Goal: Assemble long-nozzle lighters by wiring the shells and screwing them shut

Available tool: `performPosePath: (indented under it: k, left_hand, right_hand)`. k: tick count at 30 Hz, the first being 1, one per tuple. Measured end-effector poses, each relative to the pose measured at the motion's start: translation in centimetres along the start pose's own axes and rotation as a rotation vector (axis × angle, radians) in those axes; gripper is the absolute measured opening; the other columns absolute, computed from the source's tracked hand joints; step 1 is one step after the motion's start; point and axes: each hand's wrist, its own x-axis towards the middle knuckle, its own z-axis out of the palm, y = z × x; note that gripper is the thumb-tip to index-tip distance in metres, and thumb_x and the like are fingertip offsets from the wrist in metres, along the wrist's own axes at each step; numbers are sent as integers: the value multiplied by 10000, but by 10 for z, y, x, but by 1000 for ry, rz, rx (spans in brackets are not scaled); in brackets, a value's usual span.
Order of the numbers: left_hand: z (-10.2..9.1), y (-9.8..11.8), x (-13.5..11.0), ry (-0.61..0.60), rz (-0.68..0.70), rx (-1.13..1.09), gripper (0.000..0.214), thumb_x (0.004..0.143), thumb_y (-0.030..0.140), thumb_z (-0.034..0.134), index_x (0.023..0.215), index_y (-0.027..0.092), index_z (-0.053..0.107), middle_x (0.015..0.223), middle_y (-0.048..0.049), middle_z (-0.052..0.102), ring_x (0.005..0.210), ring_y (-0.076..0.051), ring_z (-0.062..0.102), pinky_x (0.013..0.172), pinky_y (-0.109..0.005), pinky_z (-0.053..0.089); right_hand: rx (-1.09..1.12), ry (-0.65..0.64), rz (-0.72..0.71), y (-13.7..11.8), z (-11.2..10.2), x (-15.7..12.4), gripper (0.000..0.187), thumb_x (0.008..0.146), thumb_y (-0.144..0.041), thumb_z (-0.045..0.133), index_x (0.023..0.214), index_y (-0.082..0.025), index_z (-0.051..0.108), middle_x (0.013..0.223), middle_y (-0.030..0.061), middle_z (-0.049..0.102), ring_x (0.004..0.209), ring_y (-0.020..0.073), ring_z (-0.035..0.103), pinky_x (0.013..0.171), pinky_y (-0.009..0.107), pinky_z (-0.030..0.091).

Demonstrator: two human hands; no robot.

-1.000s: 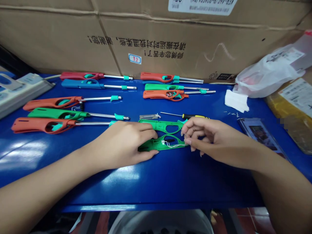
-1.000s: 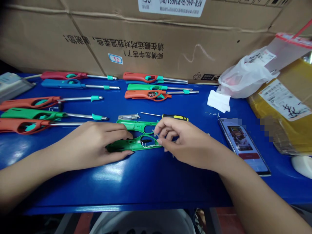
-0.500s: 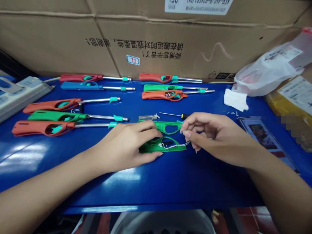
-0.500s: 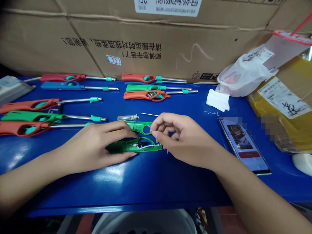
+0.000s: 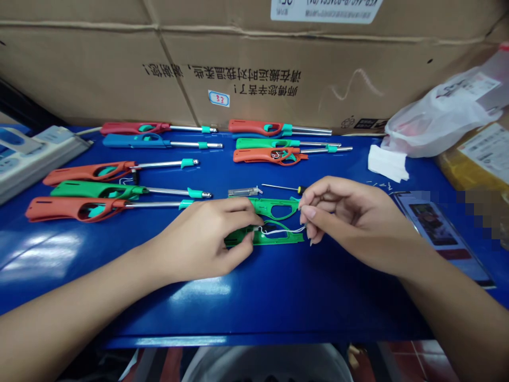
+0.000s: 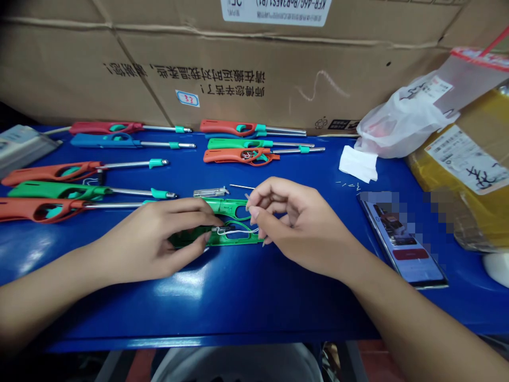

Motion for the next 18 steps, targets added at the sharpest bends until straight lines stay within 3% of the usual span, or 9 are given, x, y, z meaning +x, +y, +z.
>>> performPosePath:
  k: [5,11,18]
  left_hand:
    - [-2,2,1,24,-14,3,285,953,237,534,1158,223,732,1084,-27,721,790,-158,724,614,-262,547]
    - [-9,2,1,20,-38,51,406,859,112,491,1175,190,733,1112,-23,739,910,-186,742,726,-285,594]
    - [-14,4,-1,-77,31,218,384,900,405,689,1224,205,733,1143,-57,755,1019,-289,740,867,-440,625]
  right_hand:
    - [18,-5,-3,-1,1,-1,56,970,-232,648,926,-201,634,770,-16,661,623,93,669,570,195,588]
    - [24,-53,32,3,6,-1,40,968,-199,633,929,-202,626,805,-15,670,659,94,687,606,195,602]
    - [-26,-87,53,2,5,-2,34,960,-210,635,927,-214,629,788,-21,664,652,98,678,579,193,579]
